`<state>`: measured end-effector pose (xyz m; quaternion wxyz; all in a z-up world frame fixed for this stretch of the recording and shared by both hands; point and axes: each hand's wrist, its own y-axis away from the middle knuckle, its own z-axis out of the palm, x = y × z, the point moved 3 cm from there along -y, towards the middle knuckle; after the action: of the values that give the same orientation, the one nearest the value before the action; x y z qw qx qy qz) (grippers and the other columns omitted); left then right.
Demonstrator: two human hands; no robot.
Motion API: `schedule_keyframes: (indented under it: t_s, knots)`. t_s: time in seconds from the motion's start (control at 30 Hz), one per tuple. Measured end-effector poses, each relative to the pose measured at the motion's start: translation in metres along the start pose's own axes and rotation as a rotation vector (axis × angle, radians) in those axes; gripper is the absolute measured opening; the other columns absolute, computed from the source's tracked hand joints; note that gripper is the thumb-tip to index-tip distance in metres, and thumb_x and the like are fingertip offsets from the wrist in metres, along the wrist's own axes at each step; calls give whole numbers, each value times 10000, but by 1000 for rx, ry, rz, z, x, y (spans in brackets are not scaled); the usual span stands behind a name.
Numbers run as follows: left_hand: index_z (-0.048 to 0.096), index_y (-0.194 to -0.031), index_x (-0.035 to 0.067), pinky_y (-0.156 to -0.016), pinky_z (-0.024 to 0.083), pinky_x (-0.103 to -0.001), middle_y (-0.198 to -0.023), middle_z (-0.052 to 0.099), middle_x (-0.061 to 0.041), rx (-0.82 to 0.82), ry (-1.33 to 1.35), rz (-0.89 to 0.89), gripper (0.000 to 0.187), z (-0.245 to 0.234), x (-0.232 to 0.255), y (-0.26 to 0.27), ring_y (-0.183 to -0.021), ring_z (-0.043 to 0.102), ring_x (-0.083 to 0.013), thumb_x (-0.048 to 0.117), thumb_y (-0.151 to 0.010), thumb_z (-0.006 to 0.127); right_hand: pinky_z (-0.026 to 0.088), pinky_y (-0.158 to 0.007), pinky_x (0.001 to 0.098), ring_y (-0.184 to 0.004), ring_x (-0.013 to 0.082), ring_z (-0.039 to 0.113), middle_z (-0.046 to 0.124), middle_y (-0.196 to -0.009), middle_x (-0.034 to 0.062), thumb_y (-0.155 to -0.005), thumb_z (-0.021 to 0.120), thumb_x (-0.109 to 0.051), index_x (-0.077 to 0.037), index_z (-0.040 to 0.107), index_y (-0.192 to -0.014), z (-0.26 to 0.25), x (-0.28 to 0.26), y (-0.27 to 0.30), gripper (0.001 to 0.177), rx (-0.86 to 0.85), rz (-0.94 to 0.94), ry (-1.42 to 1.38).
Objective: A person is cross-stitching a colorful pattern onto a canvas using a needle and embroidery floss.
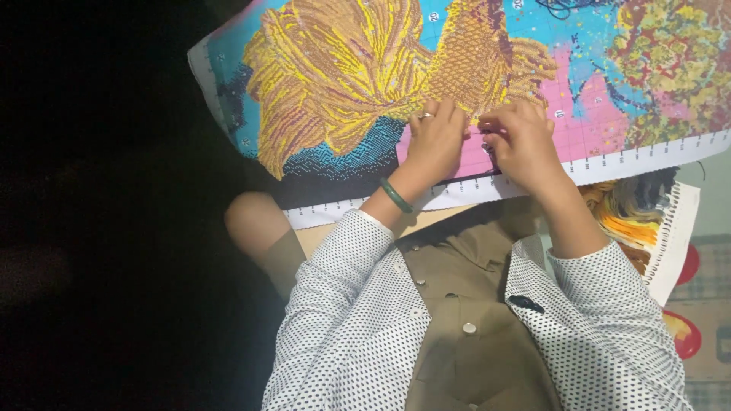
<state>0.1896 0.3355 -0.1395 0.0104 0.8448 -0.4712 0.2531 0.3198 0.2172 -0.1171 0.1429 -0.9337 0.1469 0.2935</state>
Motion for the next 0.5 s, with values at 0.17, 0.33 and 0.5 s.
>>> schedule_keyframes:
  t_s: [0.17, 0.33, 0.5]
  knots:
    - [525, -937, 110, -877, 375, -502, -981, 486, -77, 56, -19, 1, 223, -8, -2, 6, -1068, 455, -306, 273, -891, 670, 313, -930, 497, -1140, 345, 476, 556, -1087, 92, -902, 835, -179, -112, 735, -1087, 19, 2, -14, 221, -69, 69, 138]
    - [550, -883, 163, -834, 423, -364, -892, 522, 7, 166, 495, -133, 114, -30, -8, 16, -933, 533, -213, 196, -989, 575, 268, -920, 464, -1159, 330, 429, 524, -1153, 101, -950, 802, -189, -78, 671, -870, 26, 15, -13, 189, -90, 78, 196]
    - [608, -968, 138, -739, 514, -348, -873, 638, -46, 166, 896, -394, 53, -44, 23, 54, -834, 650, -217, 161, -949, 652, 371, -899, 486, -1059, 383, 616, 661, -958, 118, -1037, 719, -161, -93, 629, -940, 17, 13, -13, 149, -90, 261, -44]
